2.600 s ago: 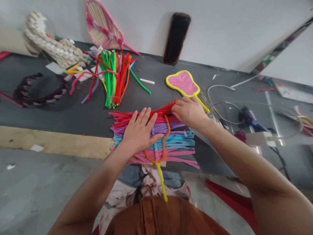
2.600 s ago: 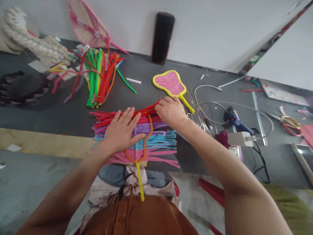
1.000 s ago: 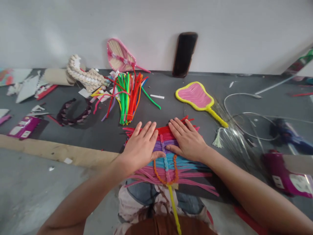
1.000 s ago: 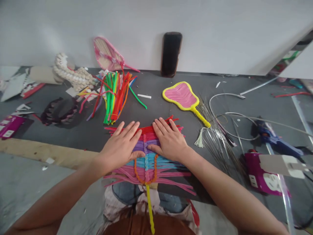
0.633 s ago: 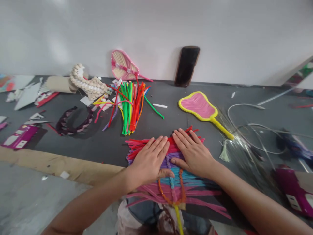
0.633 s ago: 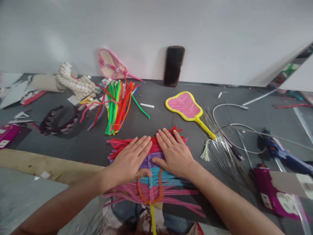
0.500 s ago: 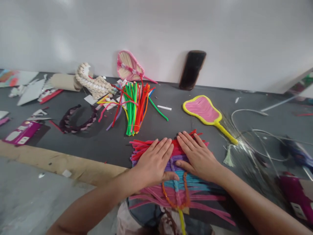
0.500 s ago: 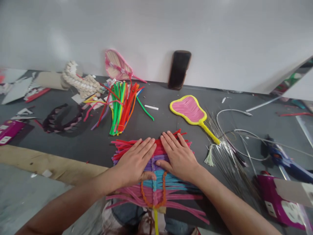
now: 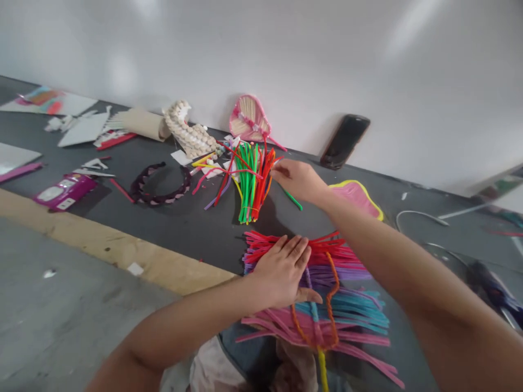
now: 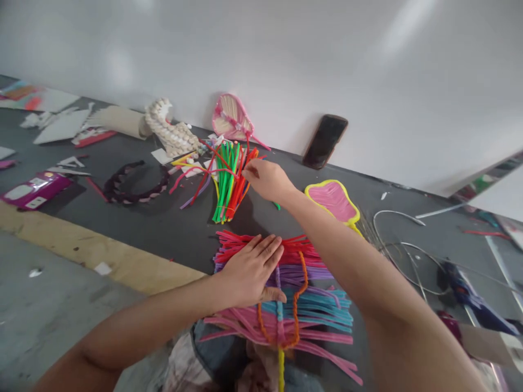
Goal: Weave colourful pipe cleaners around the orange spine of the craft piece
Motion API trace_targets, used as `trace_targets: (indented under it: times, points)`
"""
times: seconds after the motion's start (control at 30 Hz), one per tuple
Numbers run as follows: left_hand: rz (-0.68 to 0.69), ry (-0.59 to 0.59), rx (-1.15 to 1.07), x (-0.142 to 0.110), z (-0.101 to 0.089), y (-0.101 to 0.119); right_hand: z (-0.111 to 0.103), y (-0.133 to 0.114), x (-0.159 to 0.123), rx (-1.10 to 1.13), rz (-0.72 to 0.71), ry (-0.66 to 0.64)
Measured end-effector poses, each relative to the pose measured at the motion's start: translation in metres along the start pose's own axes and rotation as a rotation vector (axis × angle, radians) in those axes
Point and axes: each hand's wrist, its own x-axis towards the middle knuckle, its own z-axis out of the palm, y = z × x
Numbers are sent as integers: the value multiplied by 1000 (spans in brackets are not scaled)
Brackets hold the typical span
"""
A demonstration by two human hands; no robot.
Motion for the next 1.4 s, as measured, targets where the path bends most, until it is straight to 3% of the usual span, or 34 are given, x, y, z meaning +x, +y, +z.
trace_targets:
  times: [0.1, 0.2, 0.5, 0.73, 0.83, 1.0, 1.1, 1.23, 1.3, 1.4]
  points:
    - [-7, 16, 8, -1, 2, 1, 24, -17, 34, 48, 117, -47]
    - [-17, 47, 14, -2, 6, 2, 37, -22, 49, 173, 191, -108]
    - [-14, 88, 3, 0, 10, 3, 49, 12, 42, 262, 441, -210]
    - [5, 70, -72, -3, 4, 1, 63, 6, 38, 515, 588, -224]
    - [5, 78, -162, -2, 0, -2, 50, 9, 31, 655, 634, -232]
    - [-87, 72, -422, 5, -9, -15, 10, 26, 11, 840, 648, -184]
    - [-141, 107, -556, 8, -13, -23, -11, 34, -4, 927, 598, -63]
    - [-159, 103, -564, 9, -18, -27, -33, 36, -25, 1047, 462, 149]
    - [-171, 76, -534, 9, -18, -26, -47, 35, -39, 984, 375, 253]
    - [-169, 73, -486, 10, -17, -26, -75, 36, -75, 681, 207, 371]
